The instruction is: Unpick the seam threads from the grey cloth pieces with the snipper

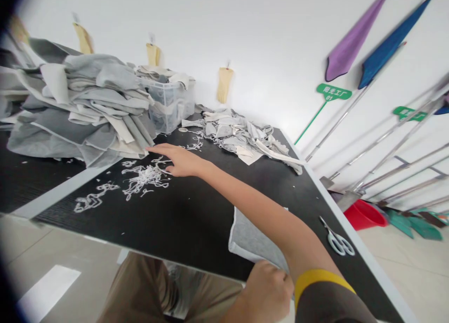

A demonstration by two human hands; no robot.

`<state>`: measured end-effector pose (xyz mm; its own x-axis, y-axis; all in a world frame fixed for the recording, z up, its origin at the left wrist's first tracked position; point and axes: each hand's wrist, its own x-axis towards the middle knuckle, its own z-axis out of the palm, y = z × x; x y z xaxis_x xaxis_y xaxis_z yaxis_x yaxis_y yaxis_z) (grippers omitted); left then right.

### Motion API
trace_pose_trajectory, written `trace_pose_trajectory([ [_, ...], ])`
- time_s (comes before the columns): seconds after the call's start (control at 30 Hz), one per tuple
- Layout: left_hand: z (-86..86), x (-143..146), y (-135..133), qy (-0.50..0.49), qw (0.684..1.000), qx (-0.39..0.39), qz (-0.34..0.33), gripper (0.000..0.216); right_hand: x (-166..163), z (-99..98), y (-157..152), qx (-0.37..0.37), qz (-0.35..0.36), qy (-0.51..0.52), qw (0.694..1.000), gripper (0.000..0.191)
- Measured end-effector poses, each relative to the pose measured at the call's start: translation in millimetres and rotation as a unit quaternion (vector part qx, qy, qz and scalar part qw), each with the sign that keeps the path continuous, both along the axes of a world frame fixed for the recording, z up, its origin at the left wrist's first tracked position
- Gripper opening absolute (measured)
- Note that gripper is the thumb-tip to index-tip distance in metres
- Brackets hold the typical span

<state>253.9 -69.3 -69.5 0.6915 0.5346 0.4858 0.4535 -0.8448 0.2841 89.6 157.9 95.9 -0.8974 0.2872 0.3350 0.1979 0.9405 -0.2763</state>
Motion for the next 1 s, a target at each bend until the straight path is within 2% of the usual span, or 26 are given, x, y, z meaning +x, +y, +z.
trace_pose_trajectory([
  [0.07,1.7,3,-2,0.005,0.998,-0.057,0.0,0.005,36,11.8,-18,-0.041,-0.042,0.042,0.997,0.045],
  [0.17,6.3,2,-3,0.005,0.996,-0.087,-0.002,0.01,105,26.8,-59,-0.062,-0.133,0.13,0.981,0.023],
  [0.23,9.0,0,-3,0.004,0.995,-0.096,-0.005,0.018,159,31.2,-96,-0.065,-0.208,0.195,0.956,0.018],
  [0.3,10.3,-1,-3,0.002,0.995,-0.104,0.004,0.025,214,26.5,-140,-0.074,-0.301,0.27,0.912,0.017],
  [0.37,9.9,0,-4,0.001,0.993,-0.113,0.019,0.03,265,10.0,-186,-0.083,-0.388,0.351,0.848,0.016],
  [0.47,6.1,4,-5,-0.009,0.992,-0.122,0.045,0.037,324,-34.0,-250,-0.091,-0.516,0.436,0.732,0.013],
  [0.53,2.2,6,-6,-0.034,0.99,-0.122,0.059,0.037,346,-68.0,-284,-0.123,-0.576,0.46,0.664,0.015],
  [0.6,-1.9,7,-6,-0.072,0.988,-0.116,0.066,0.035,354,-98.2,-305,-0.164,-0.604,0.468,0.624,0.018],
  [0.67,-5.4,7,-5,-0.11,0.986,-0.102,0.066,0.033,352,-120.4,-314,-0.202,-0.609,0.464,0.611,0.021],
  [0.73,-7.1,7,-4,-0.144,0.982,-0.097,0.07,0.03,346,-133.5,-311,-0.231,-0.597,0.459,0.616,0.025],
  [0.87,-3.3,8,-3,-0.202,0.966,-0.142,0.082,0.017,329,-141.3,-293,-0.269,-0.55,0.441,0.656,0.034],
  [1.0,4.2,8,-2,-0.237,0.949,-0.191,0.079,0.013,315,-143.4,-281,-0.239,-0.521,0.446,0.688,0.02],
])
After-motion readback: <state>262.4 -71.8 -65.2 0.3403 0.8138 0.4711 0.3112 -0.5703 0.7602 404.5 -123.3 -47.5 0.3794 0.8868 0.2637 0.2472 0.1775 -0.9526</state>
